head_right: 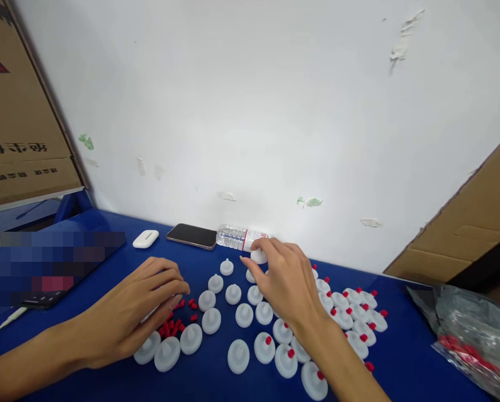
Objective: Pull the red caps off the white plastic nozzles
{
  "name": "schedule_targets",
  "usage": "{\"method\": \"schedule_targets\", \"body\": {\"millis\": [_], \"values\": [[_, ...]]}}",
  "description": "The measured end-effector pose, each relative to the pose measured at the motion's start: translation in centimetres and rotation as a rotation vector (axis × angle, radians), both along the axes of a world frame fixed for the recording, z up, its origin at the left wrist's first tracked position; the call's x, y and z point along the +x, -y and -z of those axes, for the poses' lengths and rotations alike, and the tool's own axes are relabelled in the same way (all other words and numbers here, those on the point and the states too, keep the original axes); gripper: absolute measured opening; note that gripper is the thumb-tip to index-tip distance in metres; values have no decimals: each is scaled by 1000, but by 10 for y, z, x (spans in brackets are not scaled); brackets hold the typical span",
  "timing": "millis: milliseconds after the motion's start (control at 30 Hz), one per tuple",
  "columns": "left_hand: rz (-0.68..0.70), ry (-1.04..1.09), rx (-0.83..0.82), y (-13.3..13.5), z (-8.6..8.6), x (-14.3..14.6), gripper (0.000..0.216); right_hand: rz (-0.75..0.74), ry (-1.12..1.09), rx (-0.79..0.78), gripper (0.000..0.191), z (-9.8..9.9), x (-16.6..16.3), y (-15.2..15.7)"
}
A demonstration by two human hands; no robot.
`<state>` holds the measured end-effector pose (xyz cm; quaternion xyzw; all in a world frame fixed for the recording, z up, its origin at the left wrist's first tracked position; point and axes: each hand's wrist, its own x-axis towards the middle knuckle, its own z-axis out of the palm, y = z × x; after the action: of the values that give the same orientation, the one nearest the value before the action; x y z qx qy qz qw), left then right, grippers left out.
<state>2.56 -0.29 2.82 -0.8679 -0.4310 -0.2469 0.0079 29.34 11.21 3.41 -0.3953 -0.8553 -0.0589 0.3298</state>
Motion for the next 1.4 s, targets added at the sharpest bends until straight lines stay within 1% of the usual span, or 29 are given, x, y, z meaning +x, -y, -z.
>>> {"method": "schedule_targets", "body": {"millis": [67, 133, 167, 233, 300, 333, 433, 500, 633, 700, 733, 867, 900, 967, 1100, 1200, 1267, 1400], "values": [[-9, 27, 14, 0, 0, -1, 28, -146, -40, 36, 18, -1, -9, 10], [-28, 42, 39, 0, 2, -1, 22, -380, -8, 77, 9, 0, -21, 24], [-37, 45, 57, -1, 3, -1, 16, -474, 27, 128, 11, 0, -28, 31], [-30, 34, 104, -2, 7, -1, 10, -591, 90, 268, 21, 0, -40, 45], [10, 7, 167, -2, 9, -1, 5, -605, 86, 393, 27, 0, -49, 57], [28, -8, 193, -1, 10, -1, 7, -597, 75, 432, 30, -1, -53, 61], [48, -39, 203, 2, 8, -1, 18, -570, 58, 462, 35, -2, -57, 68], [77, -43, 153, 5, 5, -1, 22, -565, 59, 475, 37, -3, -57, 67], [151, 10, -17, 8, 1, -2, 19, -584, 97, 567, 37, -4, -48, 57], [132, 28, -45, 8, -1, -1, 22, -558, 117, 522, 32, -4, -40, 47], [115, 31, -37, 7, -2, 0, 24, -528, 107, 450, 29, -4, -36, 42], [40, 20, -27, 6, -2, 5, 26, -370, 39, 68, 7, 1, -22, 24], [29, 12, -34, 6, -2, 6, 26, -335, 37, -1, 6, 4, -21, 21], [23, -4, -55, 5, -1, 7, 24, -287, 50, -98, 11, 9, -19, 17], [25, -18, -100, 5, 1, 8, 17, -267, 95, -178, 29, 15, -20, 14], [13, -4, -102, 5, 1, 7, 20, -256, 138, -199, 36, 12, -18, 12], [23, 10, -88, 5, 1, 6, 22, -213, 168, -201, 38, 6, -13, 8], [51, -5, -59, 5, 2, 6, 26, -36, 217, -186, 32, -10, 4, -5]]}}
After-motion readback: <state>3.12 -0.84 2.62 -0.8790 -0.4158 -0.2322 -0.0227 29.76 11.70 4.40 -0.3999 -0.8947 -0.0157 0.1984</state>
